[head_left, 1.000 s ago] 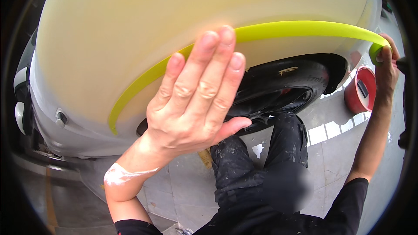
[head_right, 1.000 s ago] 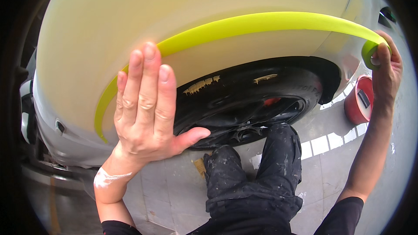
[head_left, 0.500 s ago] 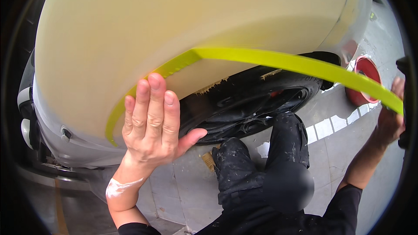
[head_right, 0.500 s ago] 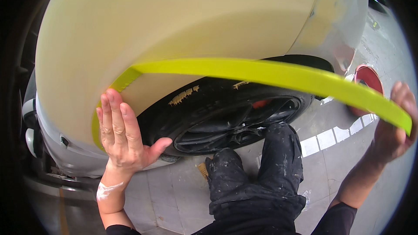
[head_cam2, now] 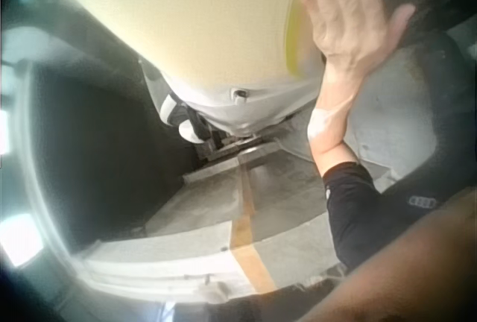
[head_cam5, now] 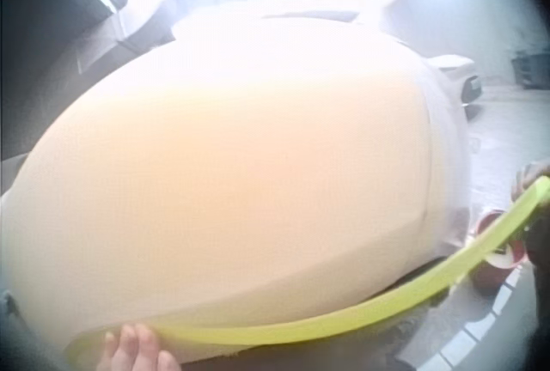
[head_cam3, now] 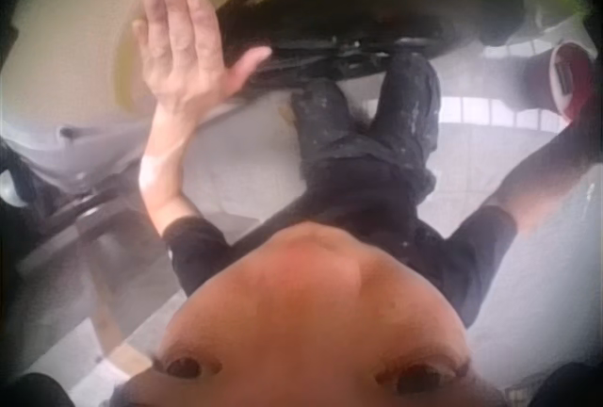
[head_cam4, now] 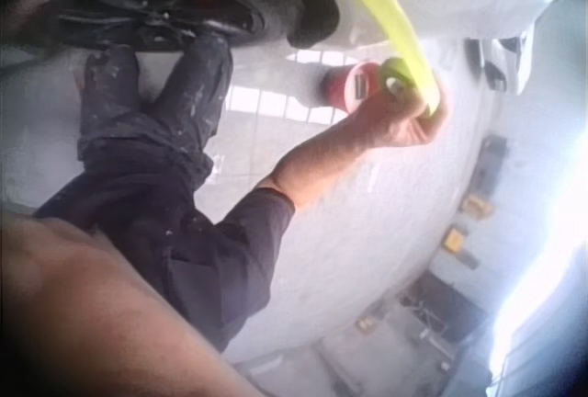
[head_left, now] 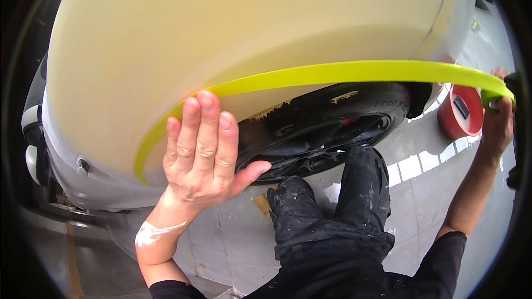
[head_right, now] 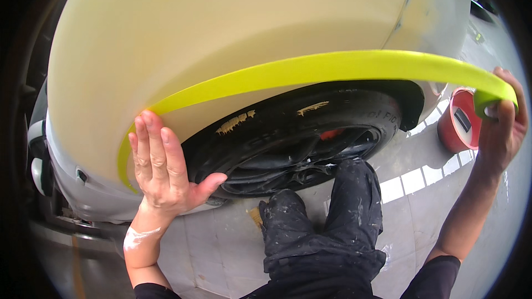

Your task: The person applies yellow masking tape along the lower edge of a white car's side panel, then uses a green sanding block to sand the taped area. The person repeatedly dips the sanding block into a red bucket of water during the process.

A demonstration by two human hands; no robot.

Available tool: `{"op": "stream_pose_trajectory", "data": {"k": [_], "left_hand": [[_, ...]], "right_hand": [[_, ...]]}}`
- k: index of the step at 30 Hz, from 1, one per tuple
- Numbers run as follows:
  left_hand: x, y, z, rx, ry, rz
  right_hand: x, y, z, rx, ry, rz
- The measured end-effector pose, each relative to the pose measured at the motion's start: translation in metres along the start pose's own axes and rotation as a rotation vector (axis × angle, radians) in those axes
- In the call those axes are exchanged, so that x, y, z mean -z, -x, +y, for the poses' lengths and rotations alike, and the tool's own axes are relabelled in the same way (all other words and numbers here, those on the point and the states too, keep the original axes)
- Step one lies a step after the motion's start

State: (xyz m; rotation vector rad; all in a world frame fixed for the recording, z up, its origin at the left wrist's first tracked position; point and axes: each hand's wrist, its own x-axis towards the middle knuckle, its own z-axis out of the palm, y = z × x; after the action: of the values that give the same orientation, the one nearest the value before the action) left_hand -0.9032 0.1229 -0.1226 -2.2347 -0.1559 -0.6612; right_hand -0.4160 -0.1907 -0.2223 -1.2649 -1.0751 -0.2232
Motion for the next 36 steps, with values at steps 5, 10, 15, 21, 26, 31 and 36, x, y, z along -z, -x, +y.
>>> {"op": "stream_pose_trajectory", "data": {"k": [5, 10, 15, 21, 26, 31, 36], "left_hand": [[0.003, -0.014, 0.004, 0.014, 0.037, 0.0], [0.007, -0.046, 0.011, -0.081, 0.056, -0.05], [-0.01, -0.105, 0.036, -0.137, 0.174, 0.013], [-0.009, -0.129, 0.045, -0.188, 0.276, -0.031], [0.019, -0.066, 0.012, -0.116, 0.037, -0.225], [0.019, -0.015, -0.008, -0.067, -0.058, -0.098], [0.017, -0.002, -0.014, -0.054, -0.071, -0.03]], "right_hand": [[-0.029, -0.029, 0.024, -0.042, -0.106, 0.053], [-0.054, -0.043, 0.035, -0.129, -0.193, 0.006], [-0.067, -0.04, 0.054, -0.209, -0.255, -0.041], [-0.089, -0.024, 0.047, -0.29, -0.356, -0.014], [-0.087, -0.018, 0.027, -0.206, -0.357, 0.067], [-0.054, -0.005, 0.025, -0.1, -0.37, 0.086], [-0.028, 0.0, 0.015, -0.044, -0.226, 0.115]]}}
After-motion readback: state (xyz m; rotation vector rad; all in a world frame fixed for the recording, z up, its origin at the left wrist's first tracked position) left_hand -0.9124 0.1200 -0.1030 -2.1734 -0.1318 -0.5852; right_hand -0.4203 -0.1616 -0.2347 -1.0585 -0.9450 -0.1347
